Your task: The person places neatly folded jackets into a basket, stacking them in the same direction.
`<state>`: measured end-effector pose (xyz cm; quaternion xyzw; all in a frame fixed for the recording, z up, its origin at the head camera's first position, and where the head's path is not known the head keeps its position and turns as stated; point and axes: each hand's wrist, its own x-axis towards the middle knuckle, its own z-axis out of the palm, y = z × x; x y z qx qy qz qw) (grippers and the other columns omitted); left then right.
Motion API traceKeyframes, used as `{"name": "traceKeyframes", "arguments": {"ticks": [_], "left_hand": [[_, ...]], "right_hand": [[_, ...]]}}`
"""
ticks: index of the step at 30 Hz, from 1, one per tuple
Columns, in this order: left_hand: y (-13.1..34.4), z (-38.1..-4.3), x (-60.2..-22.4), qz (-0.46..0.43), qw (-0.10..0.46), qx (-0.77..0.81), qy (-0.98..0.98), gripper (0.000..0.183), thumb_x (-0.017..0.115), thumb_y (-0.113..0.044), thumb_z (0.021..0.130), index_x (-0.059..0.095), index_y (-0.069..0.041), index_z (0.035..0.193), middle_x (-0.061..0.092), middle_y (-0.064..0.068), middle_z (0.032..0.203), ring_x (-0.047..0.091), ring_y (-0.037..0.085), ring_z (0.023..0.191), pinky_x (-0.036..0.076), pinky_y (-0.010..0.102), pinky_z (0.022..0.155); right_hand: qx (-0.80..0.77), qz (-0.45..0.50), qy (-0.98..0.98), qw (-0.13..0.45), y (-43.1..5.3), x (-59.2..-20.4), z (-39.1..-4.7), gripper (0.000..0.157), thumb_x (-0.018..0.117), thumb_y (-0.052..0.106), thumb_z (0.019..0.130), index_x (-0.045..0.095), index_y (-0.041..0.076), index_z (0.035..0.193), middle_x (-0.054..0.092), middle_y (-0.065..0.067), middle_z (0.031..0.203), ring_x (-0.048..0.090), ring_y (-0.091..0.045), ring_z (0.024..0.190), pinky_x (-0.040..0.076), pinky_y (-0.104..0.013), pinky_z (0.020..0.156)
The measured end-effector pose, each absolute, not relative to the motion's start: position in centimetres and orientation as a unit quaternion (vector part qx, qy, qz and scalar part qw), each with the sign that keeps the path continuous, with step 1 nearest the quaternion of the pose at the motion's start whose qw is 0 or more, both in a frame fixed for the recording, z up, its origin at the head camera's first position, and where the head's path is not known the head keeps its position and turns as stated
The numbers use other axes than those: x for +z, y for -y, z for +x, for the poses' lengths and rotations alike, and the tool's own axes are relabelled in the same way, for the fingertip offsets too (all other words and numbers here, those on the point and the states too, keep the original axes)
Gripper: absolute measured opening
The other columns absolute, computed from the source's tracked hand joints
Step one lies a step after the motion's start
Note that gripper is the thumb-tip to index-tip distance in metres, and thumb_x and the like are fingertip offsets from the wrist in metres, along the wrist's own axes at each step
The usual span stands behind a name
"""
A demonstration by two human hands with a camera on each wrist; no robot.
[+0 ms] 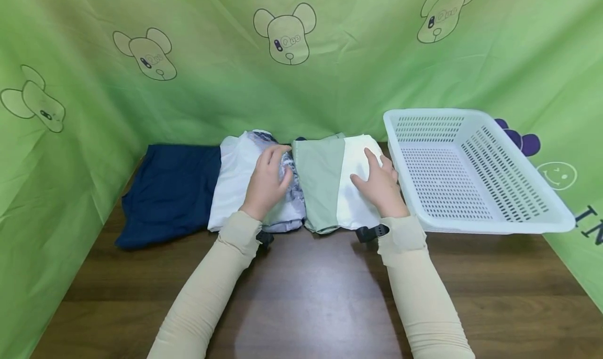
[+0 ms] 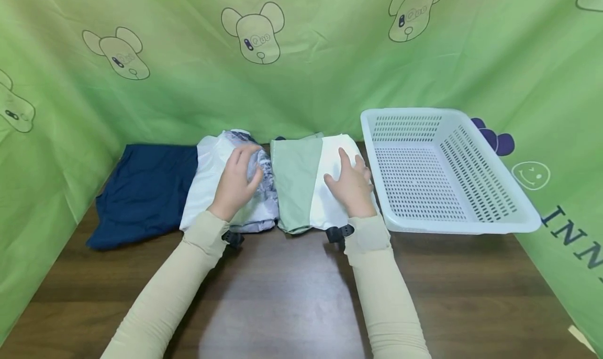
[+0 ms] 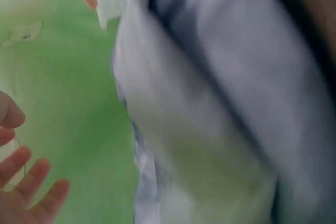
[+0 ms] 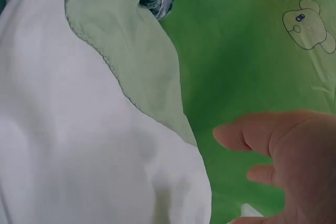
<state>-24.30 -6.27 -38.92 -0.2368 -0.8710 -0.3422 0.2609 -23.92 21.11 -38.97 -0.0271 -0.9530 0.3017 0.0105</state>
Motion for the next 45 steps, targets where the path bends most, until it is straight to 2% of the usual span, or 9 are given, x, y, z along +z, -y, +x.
{"name": "traceKeyframes", "arguments": {"ticks": [4,11,16,19,26,36,42,45], "left_hand": [[5.0,-23.9,-39.3,-0.235,0.22,-0.395,0.861,0.047,0.059,-0.004,0.094,0.051,0.004,0.139,0.051,0.025,0.136,0.051,0.037,0.127,0.039,0.043,0.113],[2.5,-23.3,-40.2,-0.188,0.106,-0.487,0.847,0.053,0.055,-0.005,0.094,0.043,-0.001,0.146,0.047,0.025,0.141,0.054,0.036,0.124,0.047,0.044,0.103],[1.3,-22.8,-40.6,-0.154,0.038,-0.486,0.86,0.056,0.055,-0.008,0.097,0.037,-0.001,0.15,0.042,0.026,0.149,0.045,0.039,0.135,0.039,0.048,0.112],[1.0,-22.8,-41.0,-0.143,0.027,-0.456,0.878,0.058,0.056,-0.009,0.098,0.035,0.0,0.151,0.039,0.027,0.152,0.04,0.039,0.14,0.033,0.046,0.116],[0.8,-23.0,-41.2,-0.129,0.011,-0.43,0.893,0.063,0.057,-0.01,0.095,0.033,0.004,0.151,0.038,0.032,0.151,0.041,0.043,0.139,0.034,0.048,0.116],[0.7,-23.2,-41.2,-0.063,-0.038,-0.495,0.866,0.065,0.058,-0.015,0.097,0.03,-0.001,0.155,0.037,0.031,0.151,0.04,0.042,0.139,0.037,0.05,0.112],[0.8,-23.0,-41.1,0.017,-0.051,-0.544,0.837,0.066,0.061,-0.02,0.096,0.03,-0.009,0.154,0.031,0.034,0.149,0.041,0.044,0.134,0.039,0.052,0.109],[1.1,-23.1,-41.1,0.026,-0.058,-0.55,0.833,0.066,0.06,-0.022,0.097,0.028,-0.009,0.154,0.033,0.035,0.149,0.043,0.044,0.135,0.038,0.051,0.11]], "right_hand": [[0.307,-0.036,0.951,0.015,-21.3,-39.2,-24.2,0.079,0.058,0.032,0.097,0.018,0.009,0.162,0.011,-0.035,0.16,0.014,-0.063,0.141,0.026,-0.076,0.106],[0.305,-0.051,0.951,-0.001,-21.7,-39.6,-24.8,0.079,0.056,0.03,0.098,0.016,0.006,0.162,0.014,-0.038,0.158,0.021,-0.068,0.134,0.026,-0.075,0.105],[0.303,-0.058,0.951,-0.01,-22.0,-40.4,-24.8,0.078,0.055,0.028,0.099,0.016,0.002,0.161,0.021,-0.04,0.155,0.024,-0.066,0.135,0.027,-0.074,0.106],[0.308,-0.064,0.949,-0.016,-22.1,-41.0,-24.6,0.078,0.054,0.028,0.099,0.014,0.001,0.161,0.022,-0.04,0.155,0.025,-0.066,0.135,0.027,-0.073,0.106],[0.314,-0.076,0.946,-0.012,-22.4,-41.4,-24.5,0.081,0.054,0.027,0.099,0.009,0.003,0.162,0.023,-0.043,0.152,0.029,-0.065,0.133,0.03,-0.072,0.105],[0.298,-0.069,0.952,-0.021,-22.5,-40.9,-24.6,0.084,0.056,0.028,0.097,0.008,0.002,0.161,0.032,-0.046,0.145,0.032,-0.068,0.128,0.03,-0.071,0.105],[0.339,-0.086,0.937,-0.019,-22.6,-41.0,-24.6,0.092,0.062,0.029,0.095,0.005,0.003,0.162,0.034,-0.042,0.148,0.037,-0.058,0.134,0.033,-0.065,0.109],[0.368,-0.093,0.925,-0.015,-22.7,-41.0,-24.5,0.095,0.065,0.029,0.093,0.004,0.005,0.162,0.036,-0.041,0.148,0.041,-0.054,0.135,0.035,-0.061,0.11]]}}
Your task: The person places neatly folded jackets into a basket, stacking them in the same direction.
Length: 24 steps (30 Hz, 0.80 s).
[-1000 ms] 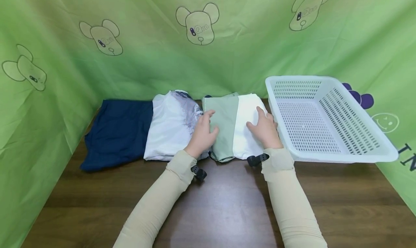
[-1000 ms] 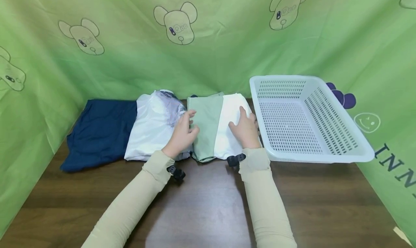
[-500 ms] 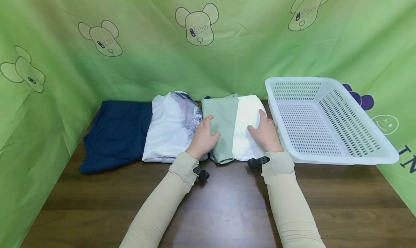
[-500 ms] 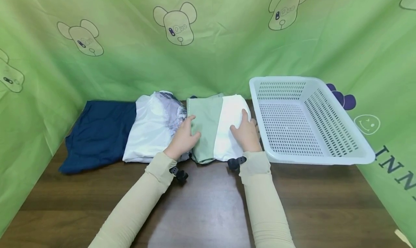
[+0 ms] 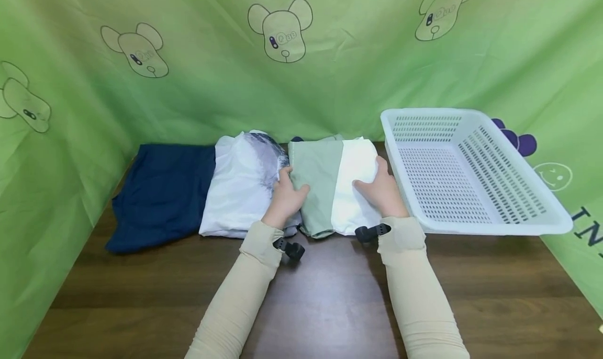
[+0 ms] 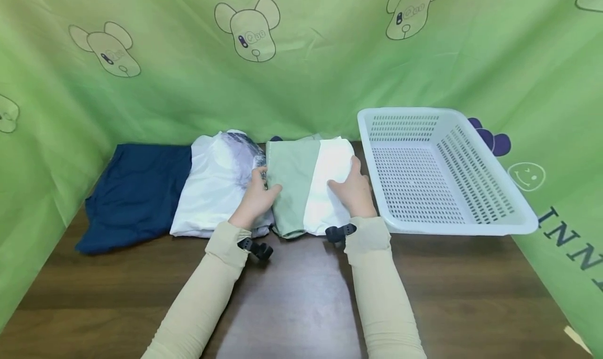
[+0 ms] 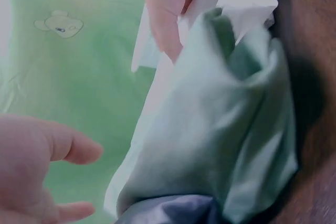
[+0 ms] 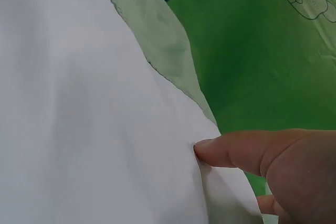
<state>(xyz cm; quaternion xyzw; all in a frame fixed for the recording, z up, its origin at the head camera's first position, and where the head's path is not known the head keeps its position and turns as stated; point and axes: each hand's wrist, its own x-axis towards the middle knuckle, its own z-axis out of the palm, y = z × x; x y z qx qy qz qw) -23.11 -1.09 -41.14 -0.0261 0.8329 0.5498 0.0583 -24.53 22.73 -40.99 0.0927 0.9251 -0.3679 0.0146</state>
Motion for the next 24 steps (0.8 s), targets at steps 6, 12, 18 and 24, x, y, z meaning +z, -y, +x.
{"name": "traceKeyframes", "arguments": {"ticks": [6,12,18,24], "left_hand": [[1.6,-23.5,-41.1,0.007,0.092,0.527,-0.845,0.066,0.057,-0.024,0.099,0.029,-0.01,0.156,0.04,0.027,0.154,0.044,0.04,0.138,0.037,0.048,0.113],[1.6,-23.7,-41.2,0.053,0.105,0.502,-0.857,0.067,0.057,-0.024,0.098,0.029,-0.012,0.158,0.042,0.027,0.153,0.047,0.042,0.134,0.038,0.049,0.112],[1.6,-23.9,-41.8,0.088,0.116,0.491,-0.859,0.065,0.057,-0.023,0.098,0.031,-0.011,0.157,0.045,0.03,0.149,0.05,0.042,0.132,0.04,0.048,0.111],[1.7,-24.1,-42.3,0.1,0.123,0.503,-0.85,0.066,0.059,-0.022,0.097,0.032,-0.012,0.157,0.043,0.027,0.152,0.046,0.041,0.136,0.037,0.047,0.113]], "right_hand": [[-0.397,0.103,-0.912,0.029,-22.5,-40.7,-24.6,0.097,0.065,0.029,0.093,0.002,0.007,0.162,0.035,-0.037,0.152,0.04,-0.05,0.138,0.034,-0.058,0.112],[-0.399,0.092,-0.911,0.044,-22.5,-40.5,-24.7,0.099,0.066,0.033,0.093,0.001,0.01,0.163,0.024,-0.029,0.161,0.031,-0.049,0.144,0.029,-0.058,0.115],[-0.412,0.068,-0.907,0.056,-22.7,-40.7,-24.7,0.105,0.071,0.034,0.091,-0.001,0.015,0.164,0.02,-0.023,0.165,0.03,-0.047,0.144,0.028,-0.059,0.116],[-0.441,0.042,-0.893,0.075,-22.6,-40.6,-24.6,0.103,0.075,0.03,0.089,0.006,0.022,0.165,0.015,-0.016,0.168,0.022,-0.04,0.15,0.02,-0.057,0.12]]}}
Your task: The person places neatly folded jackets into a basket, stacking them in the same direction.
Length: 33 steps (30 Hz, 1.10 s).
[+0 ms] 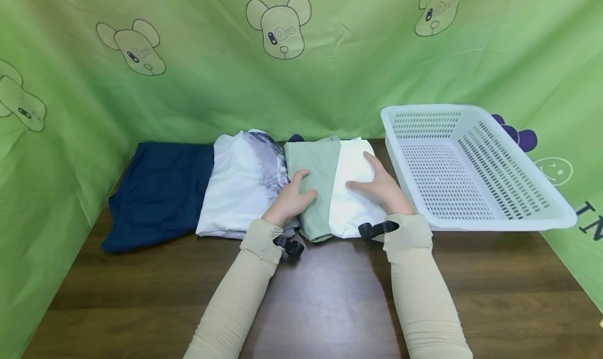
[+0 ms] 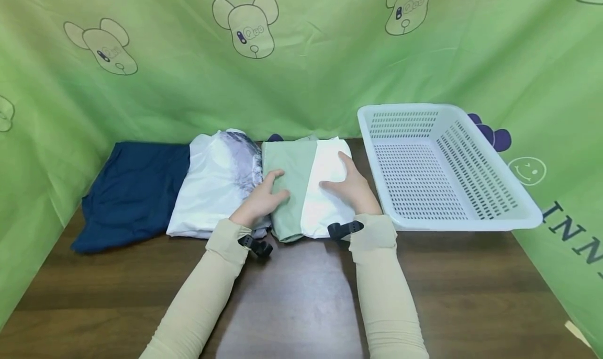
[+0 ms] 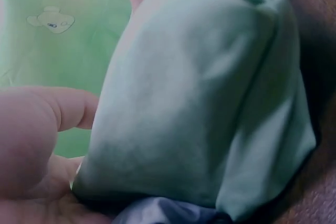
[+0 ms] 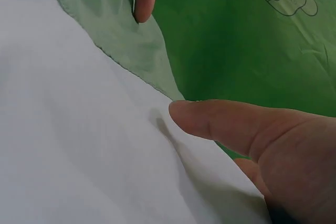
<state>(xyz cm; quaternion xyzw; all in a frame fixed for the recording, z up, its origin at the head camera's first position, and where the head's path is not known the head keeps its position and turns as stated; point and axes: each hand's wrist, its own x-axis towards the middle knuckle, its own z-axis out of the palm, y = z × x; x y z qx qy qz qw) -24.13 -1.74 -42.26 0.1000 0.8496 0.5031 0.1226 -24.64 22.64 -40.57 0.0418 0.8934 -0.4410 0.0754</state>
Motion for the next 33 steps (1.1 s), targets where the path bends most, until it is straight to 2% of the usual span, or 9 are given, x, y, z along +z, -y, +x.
{"name": "traceKeyframes", "arguments": {"ticks": [6,10,12,18,25,33], "left_hand": [[1.9,-24.6,-42.8,0.089,0.161,0.58,-0.794,0.073,0.063,-0.018,0.095,0.029,-0.018,0.159,0.031,0.021,0.161,0.034,0.039,0.145,0.028,0.049,0.119],[2.1,-25.0,-43.6,0.081,0.19,0.658,-0.724,0.082,0.065,-0.006,0.093,0.023,-0.021,0.162,0.015,0.013,0.168,0.02,0.035,0.151,0.019,0.049,0.122],[2.1,-25.2,-43.9,0.081,0.197,0.687,-0.694,0.087,0.064,0.001,0.091,0.021,-0.022,0.162,0.01,0.01,0.169,0.018,0.033,0.151,0.02,0.048,0.122],[2.1,-25.5,-44.5,0.075,0.201,0.721,-0.659,0.094,0.06,0.013,0.087,0.021,-0.024,0.163,0.008,0.009,0.168,0.022,0.033,0.149,0.028,0.045,0.119],[2.3,-25.9,-44.6,0.062,0.196,0.751,-0.628,0.094,0.059,0.019,0.085,0.027,-0.023,0.162,0.016,0.011,0.166,0.033,0.033,0.144,0.038,0.044,0.113],[2.6,-26.0,-43.9,0.069,0.193,0.764,-0.612,0.094,0.057,0.021,0.085,0.027,-0.022,0.162,0.015,0.007,0.167,0.035,0.032,0.143,0.038,0.042,0.114]], "right_hand": [[-0.491,0.036,-0.864,0.106,-22.5,-40.3,-24.4,0.101,0.077,0.024,0.089,0.011,0.025,0.165,0.014,-0.012,0.168,0.017,-0.035,0.151,0.016,-0.054,0.121],[-0.502,0.038,-0.857,0.113,-22.3,-40.5,-24.5,0.102,0.078,0.018,0.087,0.012,0.024,0.165,0.013,-0.013,0.168,0.017,-0.036,0.151,0.017,-0.055,0.121],[-0.504,0.039,-0.855,0.113,-22.2,-40.5,-24.6,0.101,0.078,0.015,0.087,0.014,0.023,0.165,0.014,-0.013,0.168,0.016,-0.036,0.151,0.017,-0.055,0.121],[-0.505,0.043,-0.854,0.113,-22.2,-40.7,-24.7,0.097,0.076,0.009,0.087,0.019,0.02,0.164,0.013,-0.014,0.168,0.013,-0.035,0.153,0.017,-0.056,0.121],[-0.521,0.061,-0.842,0.125,-22.1,-40.7,-24.9,0.092,0.075,0.009,0.089,0.023,0.024,0.163,0.012,-0.012,0.169,0.016,-0.035,0.15,0.023,-0.056,0.119],[-0.546,0.061,-0.828,0.109,-21.8,-40.0,-25.2,0.091,0.076,0.006,0.088,0.028,0.027,0.162,0.014,-0.008,0.169,0.013,-0.032,0.152,0.019,-0.057,0.12]]}}
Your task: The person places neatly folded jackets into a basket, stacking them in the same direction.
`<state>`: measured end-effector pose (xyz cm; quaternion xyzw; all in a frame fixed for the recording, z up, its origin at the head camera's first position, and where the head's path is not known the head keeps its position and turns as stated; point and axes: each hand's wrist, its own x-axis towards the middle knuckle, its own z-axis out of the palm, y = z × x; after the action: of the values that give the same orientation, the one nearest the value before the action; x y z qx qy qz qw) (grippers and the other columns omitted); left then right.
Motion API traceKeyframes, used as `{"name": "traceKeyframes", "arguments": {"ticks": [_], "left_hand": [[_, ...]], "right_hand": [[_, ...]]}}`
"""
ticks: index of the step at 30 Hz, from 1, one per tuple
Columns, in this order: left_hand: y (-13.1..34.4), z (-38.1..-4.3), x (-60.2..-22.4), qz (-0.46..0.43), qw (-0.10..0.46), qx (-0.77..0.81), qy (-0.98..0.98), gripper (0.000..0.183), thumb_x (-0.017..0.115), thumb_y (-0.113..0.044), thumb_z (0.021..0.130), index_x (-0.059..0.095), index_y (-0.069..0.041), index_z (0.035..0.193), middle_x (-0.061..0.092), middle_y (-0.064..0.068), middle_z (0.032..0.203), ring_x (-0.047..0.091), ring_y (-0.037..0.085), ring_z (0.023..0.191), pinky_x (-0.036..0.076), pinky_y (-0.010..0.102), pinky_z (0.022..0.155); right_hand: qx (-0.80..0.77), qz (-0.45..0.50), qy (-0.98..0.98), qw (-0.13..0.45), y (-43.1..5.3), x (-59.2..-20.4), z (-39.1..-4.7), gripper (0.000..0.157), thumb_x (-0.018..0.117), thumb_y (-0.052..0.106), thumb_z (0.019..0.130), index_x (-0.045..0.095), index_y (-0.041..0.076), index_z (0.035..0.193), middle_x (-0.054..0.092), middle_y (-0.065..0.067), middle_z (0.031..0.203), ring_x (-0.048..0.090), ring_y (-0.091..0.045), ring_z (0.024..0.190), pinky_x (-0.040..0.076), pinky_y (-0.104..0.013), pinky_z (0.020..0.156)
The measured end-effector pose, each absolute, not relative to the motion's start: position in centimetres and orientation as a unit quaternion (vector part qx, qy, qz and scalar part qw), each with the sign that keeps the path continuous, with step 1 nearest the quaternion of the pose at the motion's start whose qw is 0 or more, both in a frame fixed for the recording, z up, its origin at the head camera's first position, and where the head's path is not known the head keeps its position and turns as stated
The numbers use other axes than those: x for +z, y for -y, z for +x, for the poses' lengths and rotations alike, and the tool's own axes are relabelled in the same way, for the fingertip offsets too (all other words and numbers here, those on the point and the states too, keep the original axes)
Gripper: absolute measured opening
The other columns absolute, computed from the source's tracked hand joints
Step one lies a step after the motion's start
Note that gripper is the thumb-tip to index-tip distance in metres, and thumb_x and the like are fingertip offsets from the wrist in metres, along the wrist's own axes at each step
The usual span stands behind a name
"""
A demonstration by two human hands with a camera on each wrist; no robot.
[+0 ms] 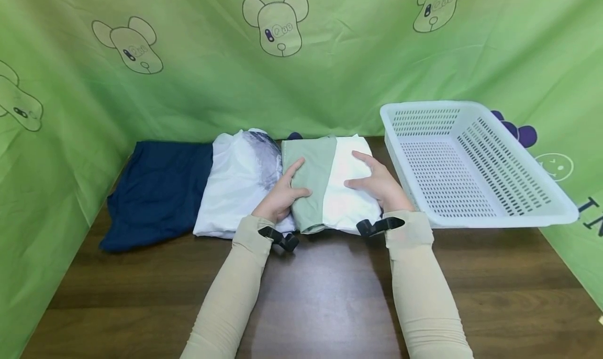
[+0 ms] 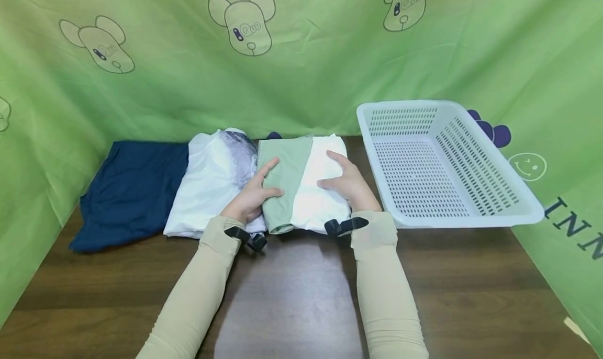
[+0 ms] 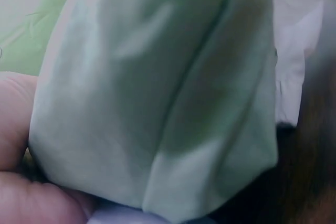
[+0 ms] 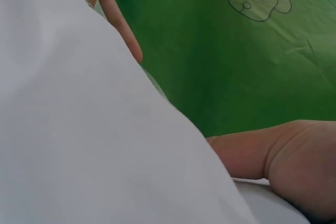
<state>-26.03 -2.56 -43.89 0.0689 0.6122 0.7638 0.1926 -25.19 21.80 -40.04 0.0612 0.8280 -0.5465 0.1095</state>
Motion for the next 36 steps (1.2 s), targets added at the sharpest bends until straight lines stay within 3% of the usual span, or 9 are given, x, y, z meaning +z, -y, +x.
{"name": "traceKeyframes", "arguments": {"ticks": [5,9,13,18,23,36], "left_hand": [[2.8,-26.0,-43.3,0.071,0.198,0.78,-0.589,0.092,0.055,0.021,0.086,0.025,-0.019,0.163,0.016,0.01,0.167,0.038,0.03,0.14,0.038,0.041,0.113],[3.0,-26.0,-43.0,0.075,0.199,0.795,-0.568,0.091,0.053,0.022,0.085,0.025,-0.017,0.162,0.022,0.013,0.164,0.042,0.028,0.133,0.039,0.039,0.112],[3.1,-26.0,-42.8,0.085,0.195,0.801,-0.559,0.091,0.052,0.022,0.085,0.025,-0.016,0.162,0.024,0.013,0.163,0.044,0.026,0.129,0.042,0.034,0.107],[3.2,-25.8,-42.4,0.105,0.187,0.805,-0.553,0.091,0.052,0.022,0.085,0.024,-0.016,0.163,0.024,0.012,0.164,0.046,0.026,0.126,0.048,0.026,0.098],[3.4,-25.5,-41.6,0.145,0.176,0.808,-0.543,0.092,0.051,0.022,0.087,0.021,-0.019,0.163,0.02,0.008,0.165,0.046,0.026,0.129,0.048,0.026,0.098],[4.5,-24.8,-39.6,0.196,0.162,0.777,-0.576,0.091,0.055,0.016,0.09,0.018,-0.022,0.164,0.023,0.008,0.165,0.045,0.026,0.134,0.042,0.033,0.109]], "right_hand": [[-0.553,0.069,-0.822,0.118,-21.6,-39.6,-25.2,0.088,0.075,0.008,0.089,0.03,0.03,0.161,0.013,-0.008,0.169,0.023,-0.035,0.147,0.031,-0.057,0.113],[-0.569,0.062,-0.813,0.112,-21.4,-39.3,-25.1,0.086,0.075,0.006,0.089,0.032,0.029,0.161,0.015,-0.007,0.168,0.035,-0.035,0.136,0.043,-0.043,0.101],[-0.571,0.05,-0.814,0.097,-21.3,-38.9,-24.9,0.086,0.075,0.006,0.09,0.032,0.029,0.161,0.017,-0.008,0.167,0.038,-0.034,0.132,0.046,-0.035,0.092],[-0.567,0.04,-0.82,0.067,-21.2,-38.4,-24.6,0.086,0.075,0.004,0.089,0.033,0.027,0.16,0.02,-0.008,0.167,0.031,-0.032,0.14,0.039,-0.044,0.106],[-0.56,0.019,-0.828,0.028,-21.0,-37.6,-24.3,0.086,0.075,0.002,0.088,0.035,0.026,0.16,0.023,-0.006,0.166,0.023,-0.03,0.148,0.031,-0.051,0.115],[-0.576,-0.017,-0.817,0.001,-20.6,-36.2,-23.6,0.086,0.074,-0.001,0.088,0.035,0.025,0.16,0.026,0.004,0.166,0.016,-0.021,0.152,0.028,-0.048,0.117]]}}
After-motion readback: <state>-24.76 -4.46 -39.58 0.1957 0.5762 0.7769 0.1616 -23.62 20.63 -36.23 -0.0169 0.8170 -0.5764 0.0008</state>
